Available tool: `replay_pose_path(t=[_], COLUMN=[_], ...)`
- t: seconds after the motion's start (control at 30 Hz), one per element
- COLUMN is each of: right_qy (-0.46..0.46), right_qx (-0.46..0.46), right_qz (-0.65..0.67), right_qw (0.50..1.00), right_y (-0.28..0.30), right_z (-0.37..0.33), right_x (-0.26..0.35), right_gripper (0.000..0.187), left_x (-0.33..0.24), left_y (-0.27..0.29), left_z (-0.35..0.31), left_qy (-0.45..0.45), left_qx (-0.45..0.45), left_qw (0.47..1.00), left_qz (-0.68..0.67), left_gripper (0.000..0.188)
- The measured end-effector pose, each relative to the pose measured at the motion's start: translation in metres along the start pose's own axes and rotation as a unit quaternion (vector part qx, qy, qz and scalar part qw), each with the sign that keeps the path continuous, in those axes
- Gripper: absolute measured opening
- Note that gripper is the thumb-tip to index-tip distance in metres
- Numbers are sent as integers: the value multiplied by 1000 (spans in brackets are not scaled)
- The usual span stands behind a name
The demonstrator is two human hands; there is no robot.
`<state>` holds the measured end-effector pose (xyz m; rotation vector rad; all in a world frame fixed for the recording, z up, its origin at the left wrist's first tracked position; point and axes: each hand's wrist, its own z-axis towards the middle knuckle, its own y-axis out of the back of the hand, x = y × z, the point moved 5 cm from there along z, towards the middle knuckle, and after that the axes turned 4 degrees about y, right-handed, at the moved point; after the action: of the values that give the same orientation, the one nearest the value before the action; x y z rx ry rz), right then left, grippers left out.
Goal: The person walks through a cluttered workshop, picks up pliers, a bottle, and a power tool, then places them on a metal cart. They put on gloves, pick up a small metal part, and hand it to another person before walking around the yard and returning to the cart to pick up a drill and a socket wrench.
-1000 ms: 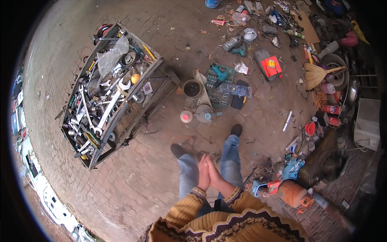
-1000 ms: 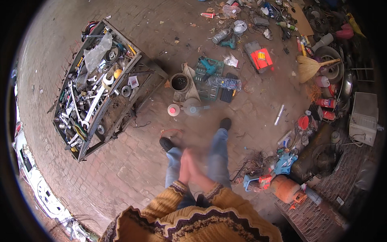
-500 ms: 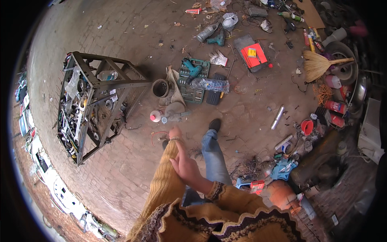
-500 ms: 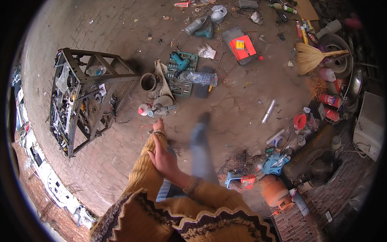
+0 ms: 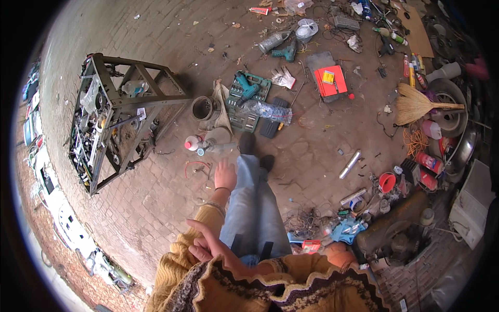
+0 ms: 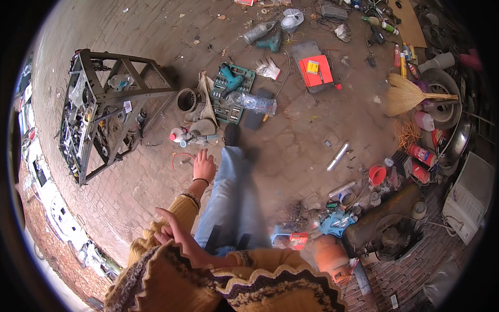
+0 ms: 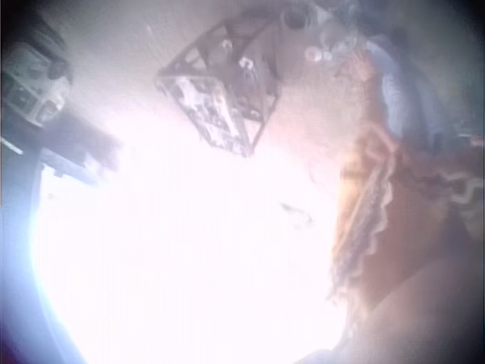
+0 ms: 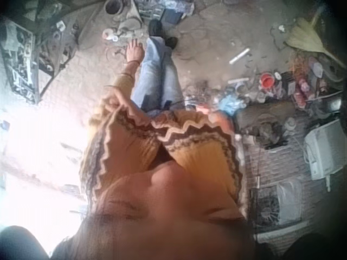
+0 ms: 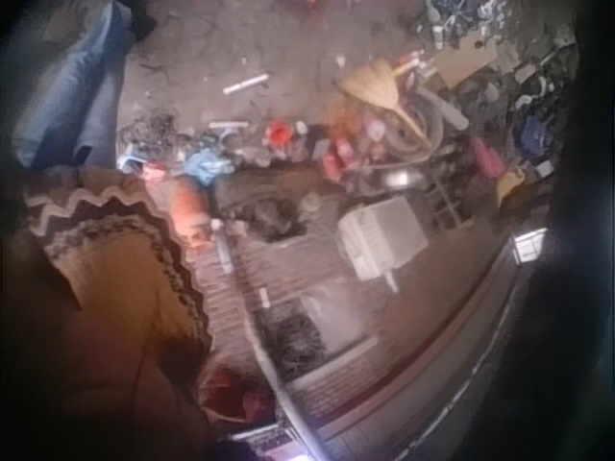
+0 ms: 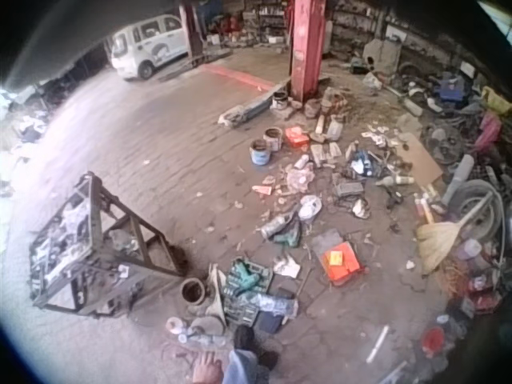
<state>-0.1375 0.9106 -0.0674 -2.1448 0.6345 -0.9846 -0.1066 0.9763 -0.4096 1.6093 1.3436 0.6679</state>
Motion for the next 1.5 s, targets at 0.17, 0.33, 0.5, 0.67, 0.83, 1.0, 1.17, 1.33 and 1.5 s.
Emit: replay_pose_path(t=[0.17,0.33,0.5,0.67,0.83,1.0,1.17,1.33,1.5], right_qy=[116,18,75,114,-16,-181,-124,-100,-178], right_qx=[6,-234,-443,-384,-380,-379,-287,-239,-298], right_qz=[-346,-136,-126,-392,-487,-421,-589,-660,-729], right_qw=[931,962,884,828,786,804,745,706,590], right_y=[64,200,290,299,422,593,711,788,861], right_z=[39,64,97,168,189,220,298,360,393], right_x=[9,21,61,27,-1,-29,8,51,44], right_gripper=[54,45,57,52,49,29,27,25,29], left_x=[-97,-105,-105,-127,-150,-120,-104,-159,-230], left_y=[-34,-97,-38,43,38,-21,-94,-186,-237], left_z=[14,61,111,120,86,79,100,164,201], left_qy=[-27,393,362,292,310,411,522,468,374], left_qx=[115,214,77,128,208,168,46,47,174], left_qw=[961,255,221,497,313,388,384,444,506], left_qz=[-252,-857,-902,-807,-873,-808,-760,-762,-758], left_gripper=[19,20,36,55,54,34,20,20,20])
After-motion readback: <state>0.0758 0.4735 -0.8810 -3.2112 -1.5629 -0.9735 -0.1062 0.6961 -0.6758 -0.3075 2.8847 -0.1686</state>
